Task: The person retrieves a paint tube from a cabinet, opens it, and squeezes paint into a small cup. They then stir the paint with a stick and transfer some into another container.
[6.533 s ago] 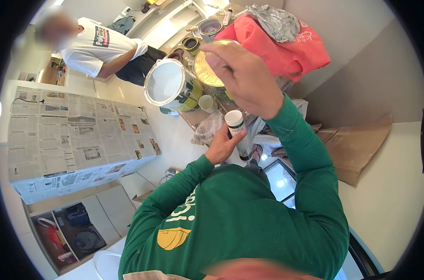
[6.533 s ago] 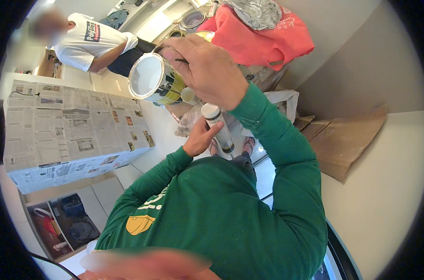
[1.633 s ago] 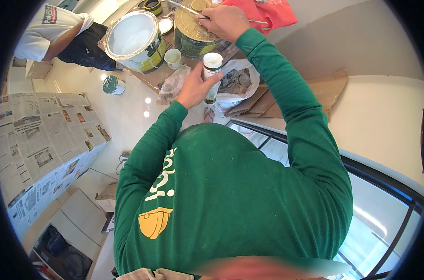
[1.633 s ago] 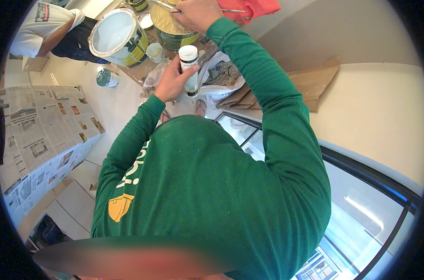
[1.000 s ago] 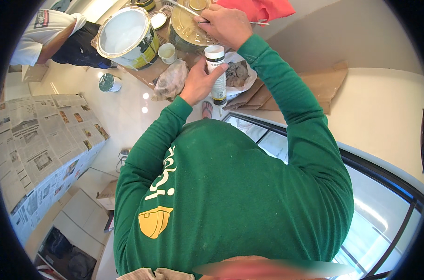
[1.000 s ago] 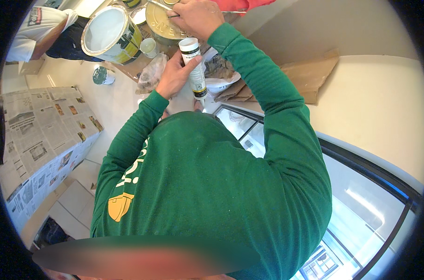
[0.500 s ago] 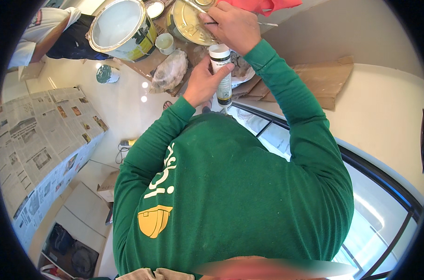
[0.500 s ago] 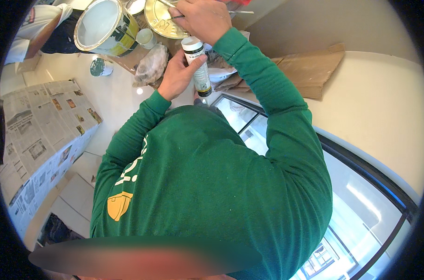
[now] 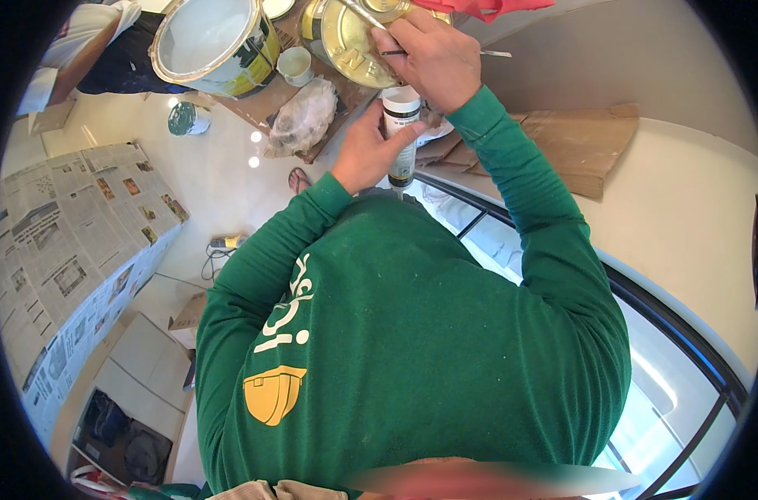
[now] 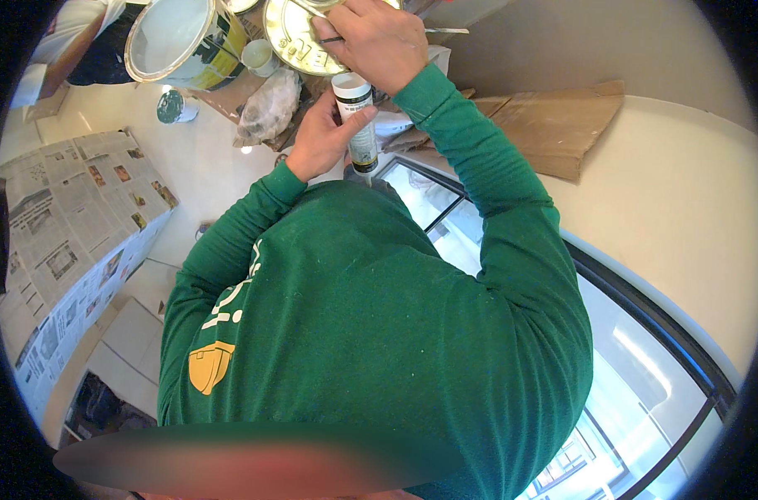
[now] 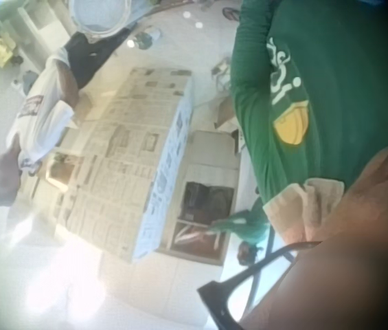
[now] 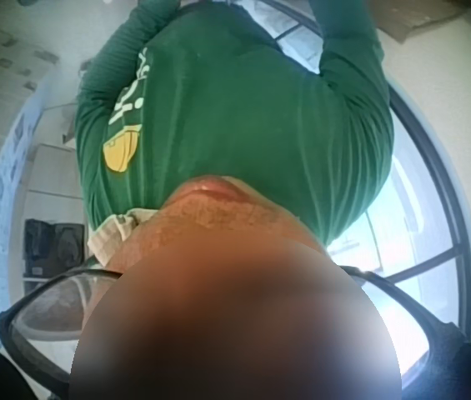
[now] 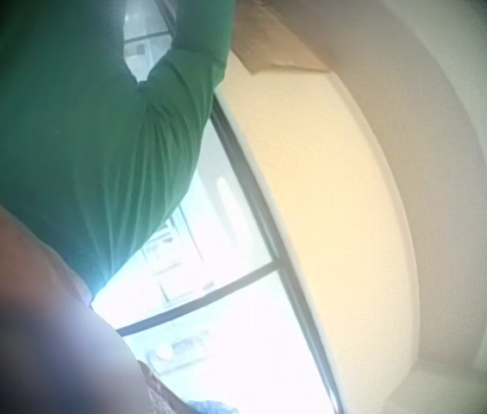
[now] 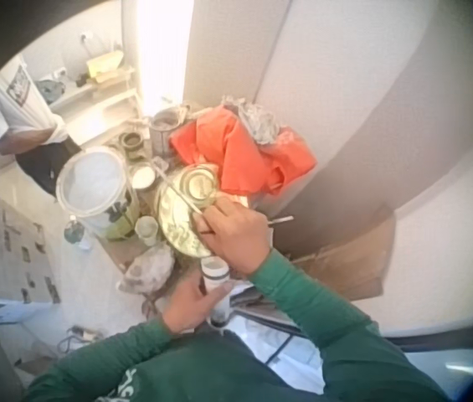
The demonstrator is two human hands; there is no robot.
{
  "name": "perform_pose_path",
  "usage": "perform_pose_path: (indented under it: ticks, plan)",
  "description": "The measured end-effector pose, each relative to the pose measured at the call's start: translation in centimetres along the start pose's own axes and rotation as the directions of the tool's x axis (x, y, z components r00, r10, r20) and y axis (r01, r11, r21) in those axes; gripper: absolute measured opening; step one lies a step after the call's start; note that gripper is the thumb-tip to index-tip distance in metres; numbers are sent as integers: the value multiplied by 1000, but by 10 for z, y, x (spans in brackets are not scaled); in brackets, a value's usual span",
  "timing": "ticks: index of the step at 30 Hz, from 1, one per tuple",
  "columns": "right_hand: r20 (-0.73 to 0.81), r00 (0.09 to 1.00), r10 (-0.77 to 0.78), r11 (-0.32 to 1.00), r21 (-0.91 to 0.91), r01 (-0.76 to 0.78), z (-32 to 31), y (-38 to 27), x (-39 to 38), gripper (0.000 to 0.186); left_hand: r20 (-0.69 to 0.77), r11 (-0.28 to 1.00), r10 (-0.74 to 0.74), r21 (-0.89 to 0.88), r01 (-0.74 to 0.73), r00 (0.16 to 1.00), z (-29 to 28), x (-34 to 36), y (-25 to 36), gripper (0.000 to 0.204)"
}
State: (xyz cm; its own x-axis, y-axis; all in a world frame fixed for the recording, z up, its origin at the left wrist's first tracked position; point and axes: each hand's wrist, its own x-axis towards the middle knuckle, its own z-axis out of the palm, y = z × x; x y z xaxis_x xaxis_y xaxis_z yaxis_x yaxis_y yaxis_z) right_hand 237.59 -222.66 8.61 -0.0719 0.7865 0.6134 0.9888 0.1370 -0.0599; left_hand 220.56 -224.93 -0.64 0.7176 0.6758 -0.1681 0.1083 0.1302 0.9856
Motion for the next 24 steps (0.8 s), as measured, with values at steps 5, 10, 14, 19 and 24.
perform_pose_path:
  ticks: [5, 10, 14, 19, 24]
  plan:
    - [-31, 1000, -4, 1000, -30, 3, 6, 1, -13, 27, 37, 997, -54, -57, 56, 998, 1, -4, -3, 65]
    - [-32, 999, 0, 999, -51, -1, 4, -2, -28, 26, 14, 1000, 6, -9, -6, 1000, 5, -8, -14, 66]
    - [-49, 999, -2, 1000, -26, 0, 3, -3, -35, 25, 22, 1000, -23, -21, 23, 999, 9, -10, -19, 66]
    - [-49, 999, -2, 1000, -5, 1, 1, -3, -41, 25, 34, 999, -51, -16, 52, 998, 10, -11, -19, 68]
    - [-58, 998, -6, 1000, -26, 4, 2, -4, -44, 26, 48, 997, -46, -53, 49, 998, 15, -12, -21, 68]
